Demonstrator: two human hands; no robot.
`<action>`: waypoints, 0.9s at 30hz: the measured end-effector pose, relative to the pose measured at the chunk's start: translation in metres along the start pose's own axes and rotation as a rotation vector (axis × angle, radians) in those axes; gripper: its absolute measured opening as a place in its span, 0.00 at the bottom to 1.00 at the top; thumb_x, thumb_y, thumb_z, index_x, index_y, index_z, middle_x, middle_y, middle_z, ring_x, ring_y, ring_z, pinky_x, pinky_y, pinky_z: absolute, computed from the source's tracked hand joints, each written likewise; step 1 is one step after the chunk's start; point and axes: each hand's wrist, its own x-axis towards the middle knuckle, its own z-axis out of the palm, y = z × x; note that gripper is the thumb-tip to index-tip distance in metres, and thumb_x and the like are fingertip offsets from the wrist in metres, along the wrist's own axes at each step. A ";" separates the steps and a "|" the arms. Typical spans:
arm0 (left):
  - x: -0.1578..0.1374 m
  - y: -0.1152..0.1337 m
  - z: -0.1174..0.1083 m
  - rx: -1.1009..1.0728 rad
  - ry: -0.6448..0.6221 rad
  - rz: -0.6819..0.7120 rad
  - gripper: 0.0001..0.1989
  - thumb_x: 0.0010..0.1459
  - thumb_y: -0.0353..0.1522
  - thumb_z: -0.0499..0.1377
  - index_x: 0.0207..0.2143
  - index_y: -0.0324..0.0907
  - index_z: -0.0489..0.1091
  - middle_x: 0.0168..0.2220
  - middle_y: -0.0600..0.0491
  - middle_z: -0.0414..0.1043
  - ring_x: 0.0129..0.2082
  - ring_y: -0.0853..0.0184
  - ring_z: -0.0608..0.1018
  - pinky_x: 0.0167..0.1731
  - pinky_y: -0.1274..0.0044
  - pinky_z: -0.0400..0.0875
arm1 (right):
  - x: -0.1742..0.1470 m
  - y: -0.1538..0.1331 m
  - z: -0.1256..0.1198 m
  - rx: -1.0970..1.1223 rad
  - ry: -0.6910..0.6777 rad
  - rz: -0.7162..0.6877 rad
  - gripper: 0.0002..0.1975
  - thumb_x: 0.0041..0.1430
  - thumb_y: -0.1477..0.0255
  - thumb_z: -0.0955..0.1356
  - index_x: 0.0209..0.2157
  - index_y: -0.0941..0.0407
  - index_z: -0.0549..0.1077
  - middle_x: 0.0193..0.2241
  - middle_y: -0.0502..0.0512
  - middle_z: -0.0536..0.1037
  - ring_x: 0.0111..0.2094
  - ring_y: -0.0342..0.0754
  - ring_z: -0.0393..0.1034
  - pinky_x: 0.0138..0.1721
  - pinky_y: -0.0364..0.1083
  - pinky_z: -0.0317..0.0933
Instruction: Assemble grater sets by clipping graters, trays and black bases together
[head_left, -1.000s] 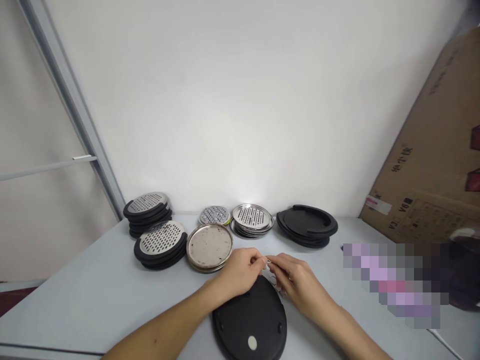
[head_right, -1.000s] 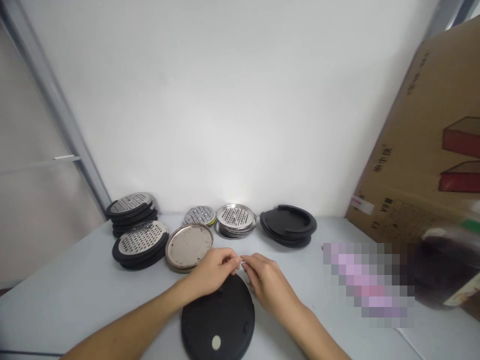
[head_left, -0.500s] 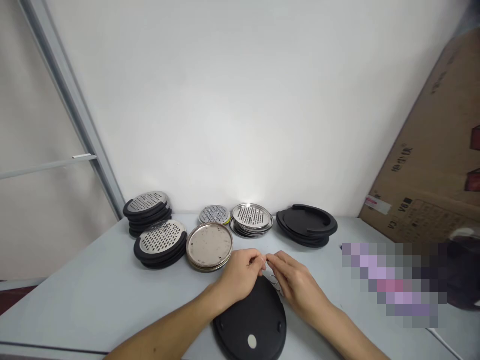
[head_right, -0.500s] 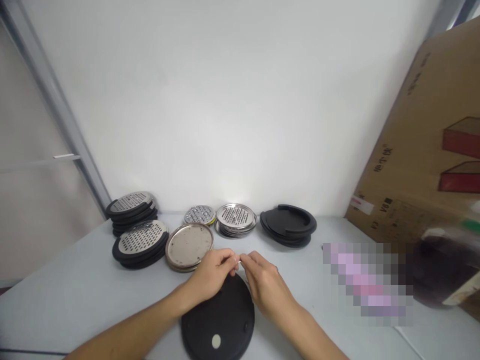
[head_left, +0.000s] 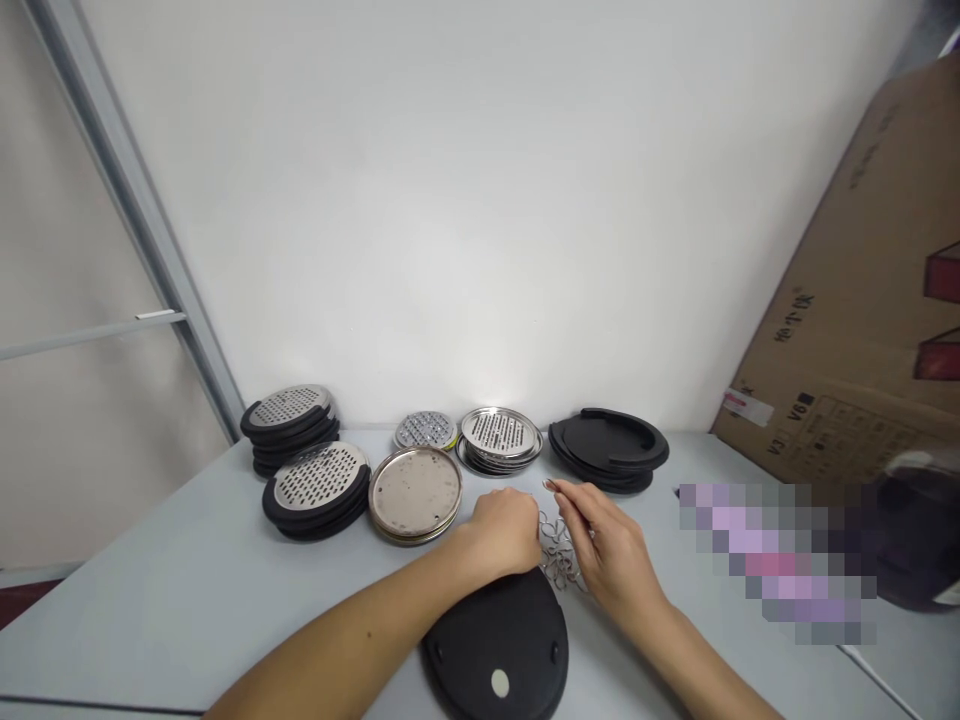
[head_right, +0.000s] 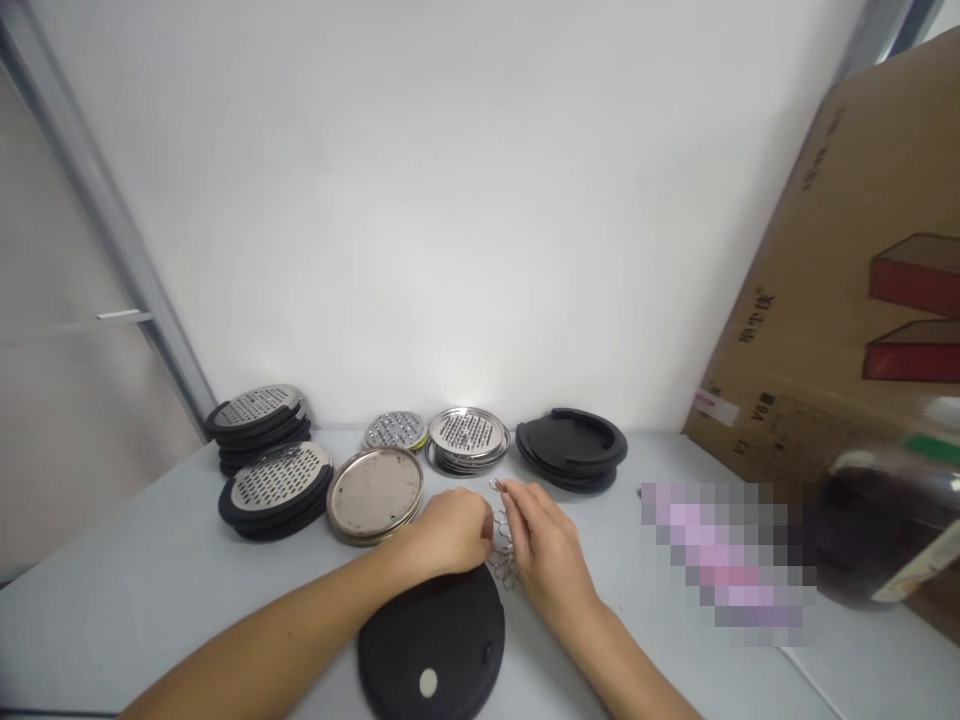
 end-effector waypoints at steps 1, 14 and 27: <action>0.003 0.002 0.002 0.025 -0.012 -0.006 0.07 0.43 0.25 0.60 0.27 0.40 0.77 0.29 0.43 0.78 0.34 0.53 0.78 0.36 0.69 0.70 | -0.001 0.000 0.001 0.008 -0.004 0.001 0.12 0.68 0.70 0.59 0.46 0.55 0.71 0.37 0.59 0.77 0.37 0.51 0.72 0.38 0.48 0.65; 0.024 0.000 0.015 0.125 -0.166 0.072 0.18 0.42 0.22 0.62 0.39 0.38 0.76 0.42 0.37 0.77 0.43 0.50 0.78 0.44 0.66 0.71 | -0.003 -0.003 0.007 0.053 -0.036 0.001 0.12 0.67 0.70 0.59 0.46 0.56 0.71 0.36 0.59 0.76 0.38 0.51 0.72 0.39 0.47 0.66; 0.023 0.002 0.015 0.086 -0.115 0.091 0.19 0.41 0.18 0.61 0.39 0.37 0.75 0.42 0.37 0.76 0.44 0.48 0.77 0.45 0.65 0.69 | -0.002 -0.003 0.004 0.053 -0.046 0.047 0.13 0.68 0.69 0.59 0.46 0.55 0.72 0.37 0.59 0.77 0.38 0.52 0.72 0.39 0.48 0.66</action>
